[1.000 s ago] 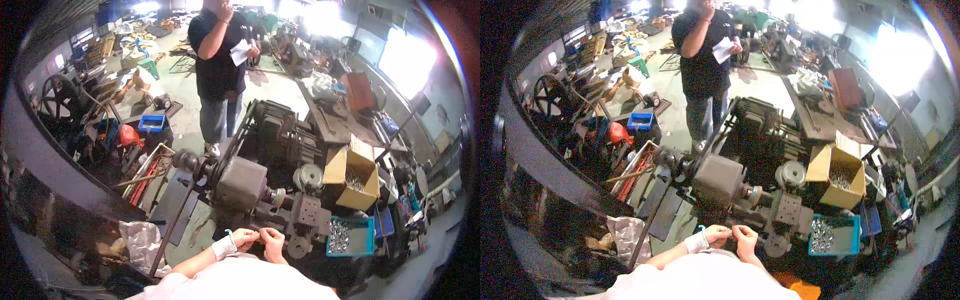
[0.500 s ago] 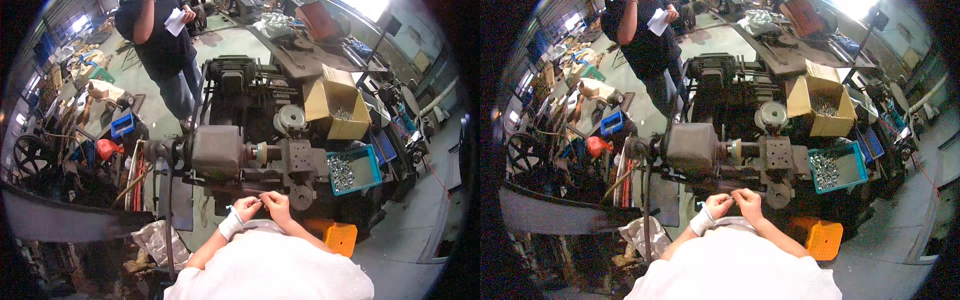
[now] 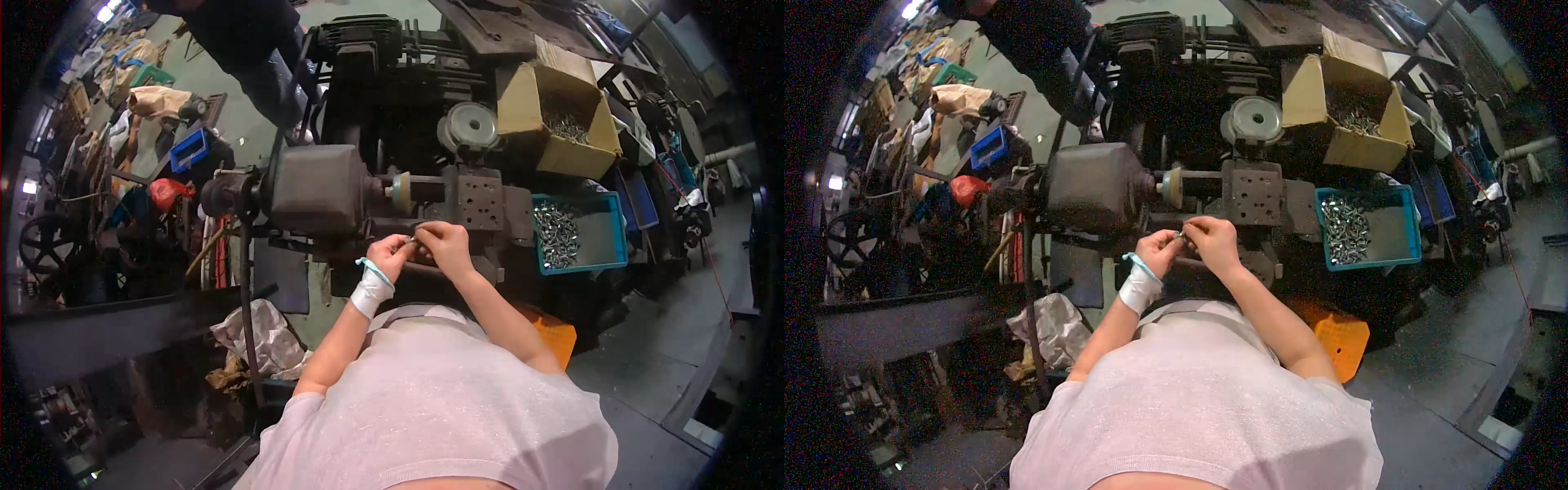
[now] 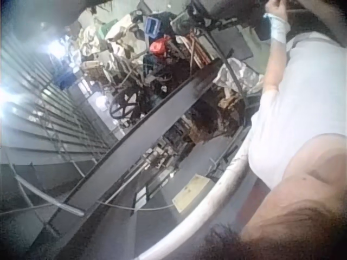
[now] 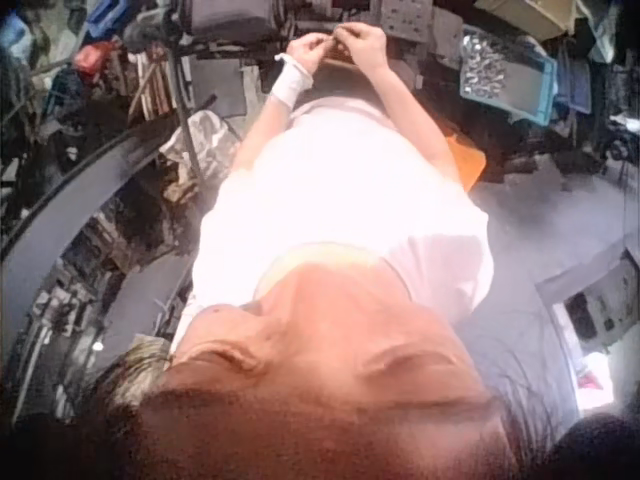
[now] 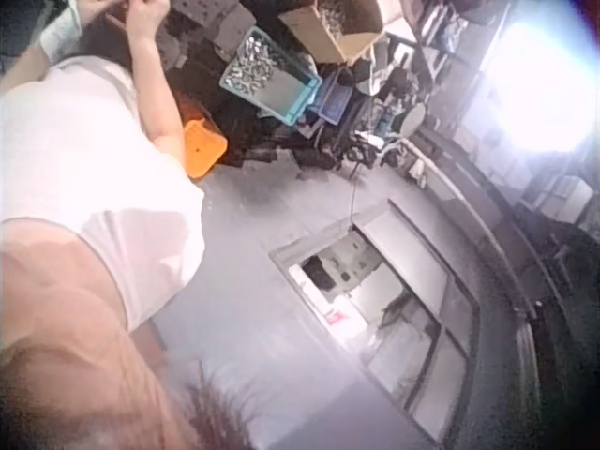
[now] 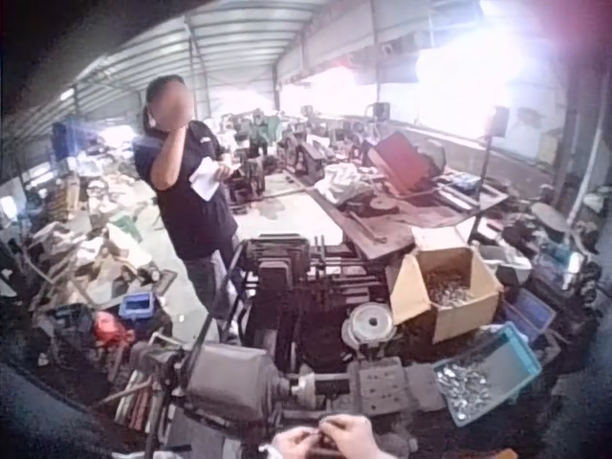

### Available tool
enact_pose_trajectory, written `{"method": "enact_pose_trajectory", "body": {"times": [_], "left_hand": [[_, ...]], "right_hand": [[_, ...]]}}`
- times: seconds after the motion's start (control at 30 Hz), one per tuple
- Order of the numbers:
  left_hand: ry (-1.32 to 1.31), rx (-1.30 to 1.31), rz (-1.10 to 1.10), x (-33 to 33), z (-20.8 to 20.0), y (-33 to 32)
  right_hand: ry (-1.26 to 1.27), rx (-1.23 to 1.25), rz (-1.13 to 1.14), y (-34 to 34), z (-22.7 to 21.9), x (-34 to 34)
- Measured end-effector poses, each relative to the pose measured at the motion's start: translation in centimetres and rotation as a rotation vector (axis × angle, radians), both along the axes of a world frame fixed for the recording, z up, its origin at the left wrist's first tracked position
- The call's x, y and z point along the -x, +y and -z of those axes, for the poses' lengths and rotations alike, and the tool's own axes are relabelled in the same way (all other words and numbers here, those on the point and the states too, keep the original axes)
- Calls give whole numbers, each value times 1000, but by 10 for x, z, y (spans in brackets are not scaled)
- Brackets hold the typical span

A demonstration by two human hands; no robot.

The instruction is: The person uses a bench grinder to smooth and shape small metal parts. They hold each piece with both hands against the rotating wheel, turning it to grind different sides, and then place the finished items into a blue plastic bin. A second person stands nearby holding a piece of paper.

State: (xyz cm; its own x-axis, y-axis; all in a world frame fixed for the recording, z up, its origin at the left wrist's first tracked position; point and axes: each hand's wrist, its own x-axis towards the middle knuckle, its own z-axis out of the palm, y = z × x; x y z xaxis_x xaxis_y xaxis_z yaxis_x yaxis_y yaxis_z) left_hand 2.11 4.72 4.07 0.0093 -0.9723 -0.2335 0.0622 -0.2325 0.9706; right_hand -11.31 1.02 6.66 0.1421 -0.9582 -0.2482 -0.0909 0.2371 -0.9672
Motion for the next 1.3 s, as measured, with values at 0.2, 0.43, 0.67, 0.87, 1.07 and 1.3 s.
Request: {"method": "enact_pose_trajectory", "body": {"times": [0.2, 0.43, 0.67, 0.87, 1.07, 1.3], "left_hand": [[5, -119, -50, 14, 16, -26], [90, -199, -198, 20, 41, -40], [108, -287, -307, 24, 34, -47], [173, -340, -337, 23, 47, -50], [165, -318, -329, 25, 35, -49], [98, -280, -212, 19, -4, -32]], "right_hand": [[53, -69, -15, -36, 23, 8], [225, -30, -38, -61, 53, 0], [331, 0, -73, -71, 61, -7], [374, 31, -40, -71, 53, -9], [309, 52, -6, -68, 61, -9], [-32, -81, -8, -48, 21, 5]]}}
